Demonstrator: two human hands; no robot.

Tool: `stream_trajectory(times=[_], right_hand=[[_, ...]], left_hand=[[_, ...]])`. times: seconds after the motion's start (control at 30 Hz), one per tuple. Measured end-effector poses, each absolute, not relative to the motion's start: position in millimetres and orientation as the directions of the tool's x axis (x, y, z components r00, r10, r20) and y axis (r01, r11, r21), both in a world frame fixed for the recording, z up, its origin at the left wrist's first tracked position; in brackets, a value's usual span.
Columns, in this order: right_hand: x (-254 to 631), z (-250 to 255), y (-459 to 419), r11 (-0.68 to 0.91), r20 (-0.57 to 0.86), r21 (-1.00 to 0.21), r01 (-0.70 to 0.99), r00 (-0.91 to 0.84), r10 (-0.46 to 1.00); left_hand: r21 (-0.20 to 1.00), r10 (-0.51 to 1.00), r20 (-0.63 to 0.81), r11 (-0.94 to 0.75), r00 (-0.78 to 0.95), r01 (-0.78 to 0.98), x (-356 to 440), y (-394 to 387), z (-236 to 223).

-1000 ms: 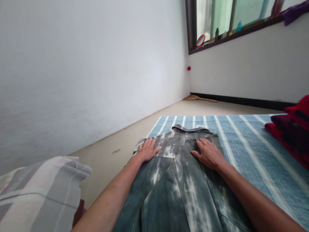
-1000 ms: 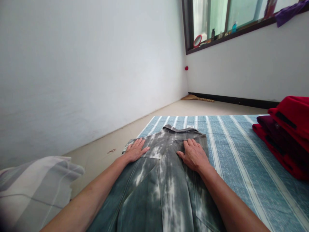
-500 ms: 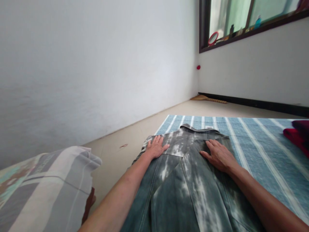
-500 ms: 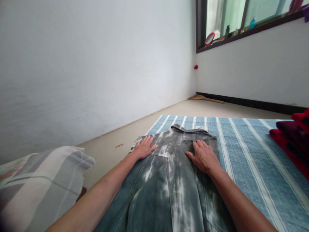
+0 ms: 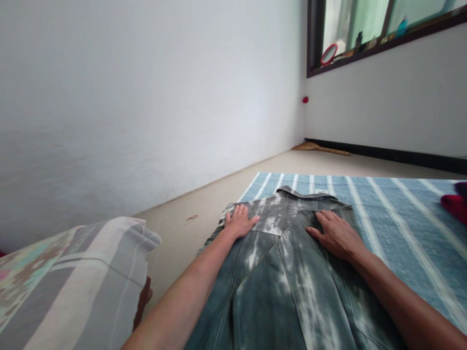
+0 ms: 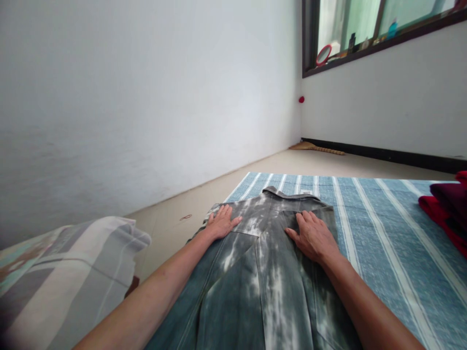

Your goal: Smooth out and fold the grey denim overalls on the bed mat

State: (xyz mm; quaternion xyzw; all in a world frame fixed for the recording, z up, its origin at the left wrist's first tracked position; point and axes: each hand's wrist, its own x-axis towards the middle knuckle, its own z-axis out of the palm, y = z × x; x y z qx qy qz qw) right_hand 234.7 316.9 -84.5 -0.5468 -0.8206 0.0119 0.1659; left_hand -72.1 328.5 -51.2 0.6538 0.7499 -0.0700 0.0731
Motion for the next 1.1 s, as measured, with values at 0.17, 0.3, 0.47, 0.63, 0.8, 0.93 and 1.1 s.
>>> stream_trajectory(times=[0.17, 0.3, 0.47, 0.63, 0.8, 0.93, 1.1], right_hand=[[235, -86, 317, 0.391, 0.239, -0.18, 0.903, -0.346, 0.907], [237, -88, 318, 0.411, 0.24, -0.172, 0.895, -0.367, 0.899], [239, -91, 320, 0.429, 0.263, -0.182, 0.885, -0.377, 0.888], [241, -95, 322, 0.43, 0.253, -0.182, 0.884, -0.381, 0.889], [242, -96, 323, 0.43, 0.244, -0.162, 0.888, -0.386, 0.89], [243, -95, 322, 0.427, 0.243, -0.158, 0.89, -0.384, 0.891], [243, -95, 322, 0.428, 0.242, -0.153, 0.891, -0.386, 0.89]], left_hand=[[-0.007, 0.984, -0.126, 0.124, -0.124, 0.992, -73, 324, -57], [0.002, 0.989, -0.072, 0.13, -0.129, 0.992, -71, 319, -59], [0.008, 0.989, -0.057, 0.139, -0.139, 0.99, -69, 317, -60], [0.025, 0.99, -0.047, 0.137, -0.136, 0.99, -70, 317, -61], [0.029, 0.992, -0.025, 0.127, -0.127, 0.991, -71, 317, -64], [0.041, 0.992, -0.004, 0.124, -0.124, 0.991, -70, 317, -65], [0.052, 0.992, -0.015, 0.127, -0.126, 0.991, -69, 317, -65]])
